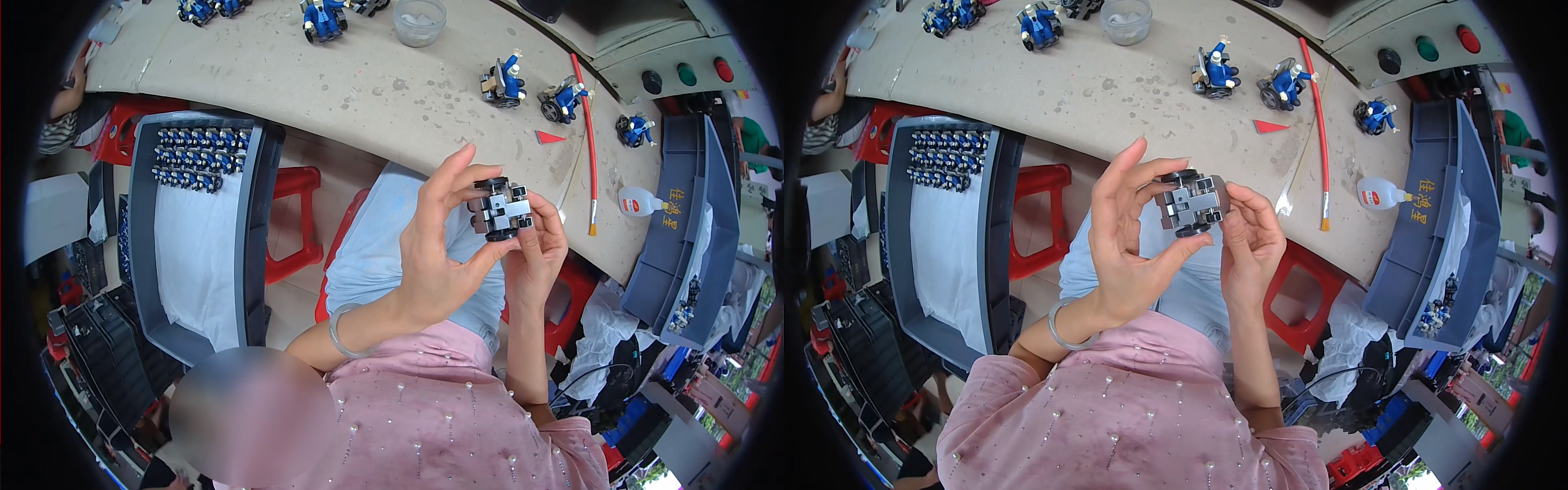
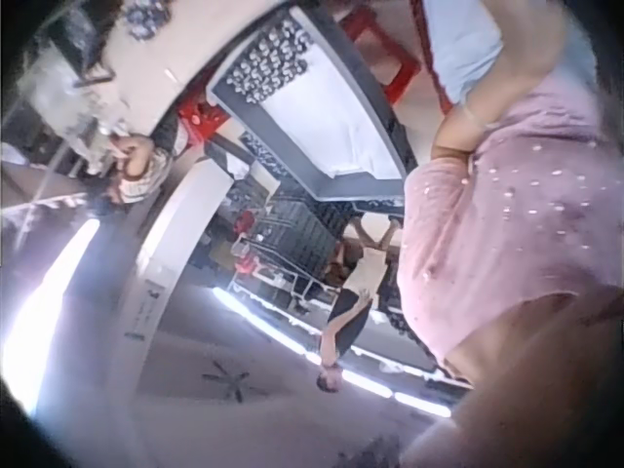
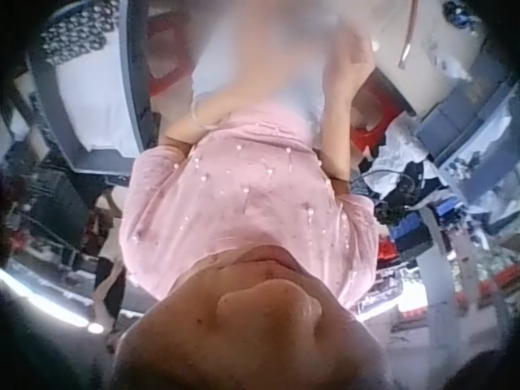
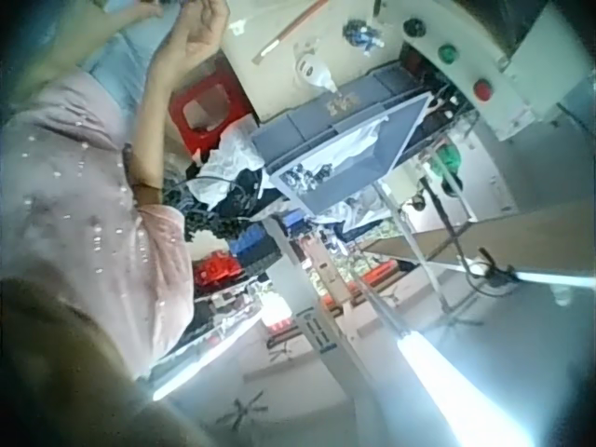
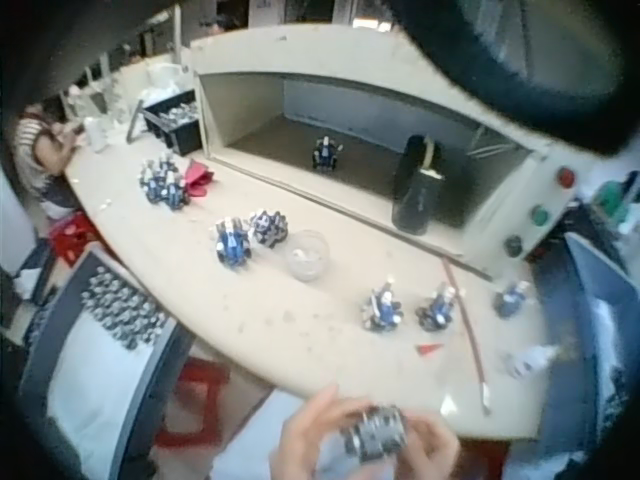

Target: Assembling small electronic or toy components at a factory workbench.

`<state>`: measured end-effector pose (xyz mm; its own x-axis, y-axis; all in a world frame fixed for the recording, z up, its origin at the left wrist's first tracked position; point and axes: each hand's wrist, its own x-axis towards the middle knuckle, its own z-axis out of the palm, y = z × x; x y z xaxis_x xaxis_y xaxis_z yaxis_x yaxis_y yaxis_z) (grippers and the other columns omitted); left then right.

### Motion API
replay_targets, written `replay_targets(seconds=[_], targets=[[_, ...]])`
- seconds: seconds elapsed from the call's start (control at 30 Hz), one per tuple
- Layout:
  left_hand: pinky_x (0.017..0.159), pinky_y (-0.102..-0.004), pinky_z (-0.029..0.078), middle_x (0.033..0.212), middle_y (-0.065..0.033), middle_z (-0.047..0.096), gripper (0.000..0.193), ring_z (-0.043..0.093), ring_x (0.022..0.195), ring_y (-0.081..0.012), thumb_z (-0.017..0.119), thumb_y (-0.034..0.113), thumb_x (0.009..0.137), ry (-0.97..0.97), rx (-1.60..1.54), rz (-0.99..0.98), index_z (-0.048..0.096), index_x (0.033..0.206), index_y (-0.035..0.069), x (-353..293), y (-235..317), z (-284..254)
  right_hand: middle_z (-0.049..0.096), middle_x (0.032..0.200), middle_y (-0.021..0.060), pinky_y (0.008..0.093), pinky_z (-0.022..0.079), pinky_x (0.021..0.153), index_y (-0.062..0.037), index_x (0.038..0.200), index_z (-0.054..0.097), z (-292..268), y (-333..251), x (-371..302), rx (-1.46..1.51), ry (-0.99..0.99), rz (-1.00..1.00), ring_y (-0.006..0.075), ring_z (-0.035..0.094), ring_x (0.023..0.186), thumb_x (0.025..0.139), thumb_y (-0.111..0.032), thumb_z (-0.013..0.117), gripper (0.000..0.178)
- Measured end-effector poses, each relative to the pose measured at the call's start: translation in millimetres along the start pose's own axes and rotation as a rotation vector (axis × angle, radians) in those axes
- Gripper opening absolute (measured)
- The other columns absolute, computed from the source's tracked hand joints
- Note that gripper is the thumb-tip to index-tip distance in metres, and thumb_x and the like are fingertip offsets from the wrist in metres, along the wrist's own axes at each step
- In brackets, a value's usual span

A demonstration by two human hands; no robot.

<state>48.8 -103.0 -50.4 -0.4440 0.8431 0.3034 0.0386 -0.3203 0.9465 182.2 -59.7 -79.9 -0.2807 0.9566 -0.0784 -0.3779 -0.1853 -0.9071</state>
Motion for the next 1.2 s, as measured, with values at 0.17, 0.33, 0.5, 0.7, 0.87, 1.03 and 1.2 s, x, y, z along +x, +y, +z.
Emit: replay_targets(seconds=[0.17,0.33,0.5,0.7,0.87,1.03,1.2], targets=[[0.091,-0.0362,0.044,0.119,-0.0200,0.052,0.090,0.054,0.112,-0.0264,0.078,-0.007,0.062,0.005,-0.006,0.042,0.027,0.136,0.000,0,1,1,0.062,0.110,0.0164,0.0263,0.048,0.086,0.0082,0.119,0.049,4,3,-2,0.034,-0.030,0.001,0.0158,0.060,0.100,0.088,-0.004,0.059,0.034],[0.090,-0.0358,0.044,0.119,-0.0208,0.053,0.089,0.054,0.112,-0.0269,0.078,-0.006,0.062,0.009,0.018,0.046,0.028,0.135,0.000,1,2,0,0.062,0.110,0.0165,0.0253,0.050,0.083,0.0080,0.119,0.049,6,5,-3,0.072,-0.047,0.028,0.0155,0.061,0.099,0.088,-0.004,0.060,0.035],[0.090,-0.0359,0.044,0.119,-0.0212,0.053,0.088,0.054,0.112,-0.0272,0.078,-0.006,0.063,0.001,0.022,0.051,0.028,0.135,0.000,1,4,-1,0.062,0.111,0.0167,0.0255,0.050,0.081,0.0076,0.119,0.048,5,7,-5,0.124,-0.044,0.079,0.0157,0.061,0.098,0.088,-0.004,0.061,0.036],[0.089,-0.0346,0.048,0.119,-0.0188,0.054,0.077,0.057,0.111,-0.0257,0.079,0.000,0.066,0.060,-0.038,0.035,0.037,0.131,-0.001,0,-3,-1,0.062,0.107,0.0139,0.0256,0.047,0.084,0.0076,0.117,0.050,5,0,-2,0.025,-0.002,-0.011,0.0136,0.059,0.098,0.089,-0.007,0.061,0.033],[0.091,-0.0339,0.047,0.120,-0.0174,0.054,0.075,0.056,0.111,-0.0234,0.079,0.002,0.068,0.042,-0.088,-0.028,0.039,0.130,0.000,3,-2,-3,0.061,0.106,0.0135,0.0257,0.045,0.085,0.0077,0.114,0.051,7,-10,1,-0.015,0.016,-0.112,0.0139,0.058,0.098,0.090,-0.008,0.061,0.031],[0.093,-0.0336,0.046,0.121,-0.0161,0.053,0.072,0.055,0.111,-0.0224,0.078,0.001,0.069,0.015,-0.139,-0.074,0.041,0.130,0.000,5,-3,-3,0.061,0.104,0.0128,0.0256,0.048,0.083,0.0072,0.112,0.053,18,-22,3,-0.095,0.073,-0.180,0.0140,0.059,0.095,0.088,-0.005,0.062,0.029],[0.091,-0.0325,0.048,0.124,-0.0128,0.051,0.063,0.052,0.113,-0.0200,0.070,-0.001,0.077,-0.165,-0.346,-0.353,0.040,0.133,0.000,12,-6,-9,0.059,0.104,0.0123,0.0261,0.048,0.083,0.0073,0.107,0.056,18,-25,10,-0.285,0.078,-0.321,0.0146,0.059,0.093,0.084,0.000,0.066,0.026]])
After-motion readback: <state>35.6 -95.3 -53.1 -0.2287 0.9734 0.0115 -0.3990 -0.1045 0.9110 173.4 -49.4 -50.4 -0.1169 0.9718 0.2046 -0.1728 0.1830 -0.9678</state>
